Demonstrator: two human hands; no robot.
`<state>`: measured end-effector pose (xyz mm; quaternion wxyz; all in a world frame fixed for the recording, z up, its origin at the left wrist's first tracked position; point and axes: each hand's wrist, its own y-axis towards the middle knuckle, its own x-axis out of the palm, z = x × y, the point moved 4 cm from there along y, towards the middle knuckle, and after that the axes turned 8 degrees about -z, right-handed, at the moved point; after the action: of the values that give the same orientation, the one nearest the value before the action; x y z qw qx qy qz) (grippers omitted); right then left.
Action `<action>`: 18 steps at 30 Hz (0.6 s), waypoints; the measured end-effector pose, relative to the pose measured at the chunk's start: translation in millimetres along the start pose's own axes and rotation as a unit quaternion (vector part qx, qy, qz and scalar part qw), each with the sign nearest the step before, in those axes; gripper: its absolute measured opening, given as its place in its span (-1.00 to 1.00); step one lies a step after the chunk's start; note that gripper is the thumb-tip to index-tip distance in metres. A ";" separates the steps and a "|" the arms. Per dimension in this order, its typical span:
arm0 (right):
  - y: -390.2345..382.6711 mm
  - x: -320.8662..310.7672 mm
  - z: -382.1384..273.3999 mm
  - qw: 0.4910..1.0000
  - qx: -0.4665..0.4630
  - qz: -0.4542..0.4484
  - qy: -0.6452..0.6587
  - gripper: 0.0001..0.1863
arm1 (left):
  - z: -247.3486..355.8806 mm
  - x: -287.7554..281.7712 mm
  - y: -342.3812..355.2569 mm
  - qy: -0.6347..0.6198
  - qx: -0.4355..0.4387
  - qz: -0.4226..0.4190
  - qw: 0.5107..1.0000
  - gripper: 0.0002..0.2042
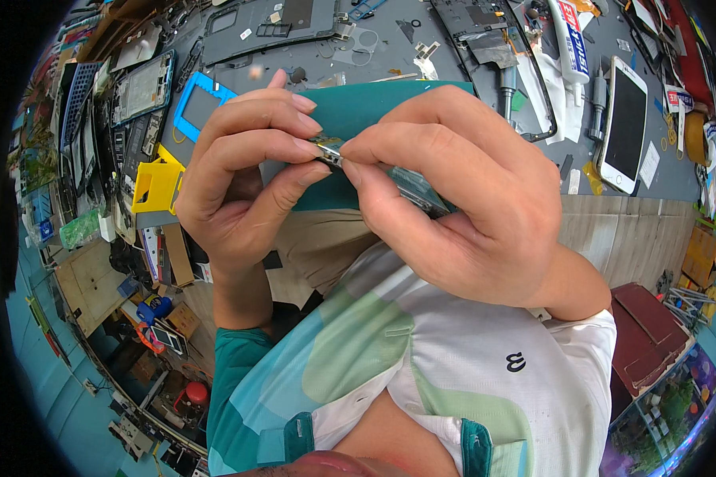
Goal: The person repairs a smartphone by applying adhesive to a small component and attaching it to the device's internal frame. They handle the phone, a tube of adhesive, and a small metal part, then place the component onto the phone's interior.
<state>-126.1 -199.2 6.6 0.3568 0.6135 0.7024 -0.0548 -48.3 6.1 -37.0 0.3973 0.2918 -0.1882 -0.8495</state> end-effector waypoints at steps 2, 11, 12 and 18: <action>-0.1 0.1 0.0 1.000 0.002 0.000 0.001 -0.71 | 0.1 0.0 -0.1 0.003 0.001 0.000 1.000 -0.71; -0.3 -0.4 -0.5 1.000 0.006 -0.002 0.002 -0.71 | -0.1 0.4 0.0 0.005 0.004 0.000 1.000 -0.70; -0.3 -0.2 -0.3 1.000 0.006 -0.001 0.003 -0.71 | -0.3 0.4 0.2 0.002 0.005 0.001 1.000 -0.70; -0.8 0.7 -0.1 1.000 0.006 0.002 0.002 -0.71 | -0.9 0.2 0.1 0.002 0.008 -0.001 1.000 -0.70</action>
<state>-126.8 -198.7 6.0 0.3517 0.6169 0.7018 -0.0566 -47.7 5.8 -37.7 0.3943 0.2974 -0.1941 -0.8476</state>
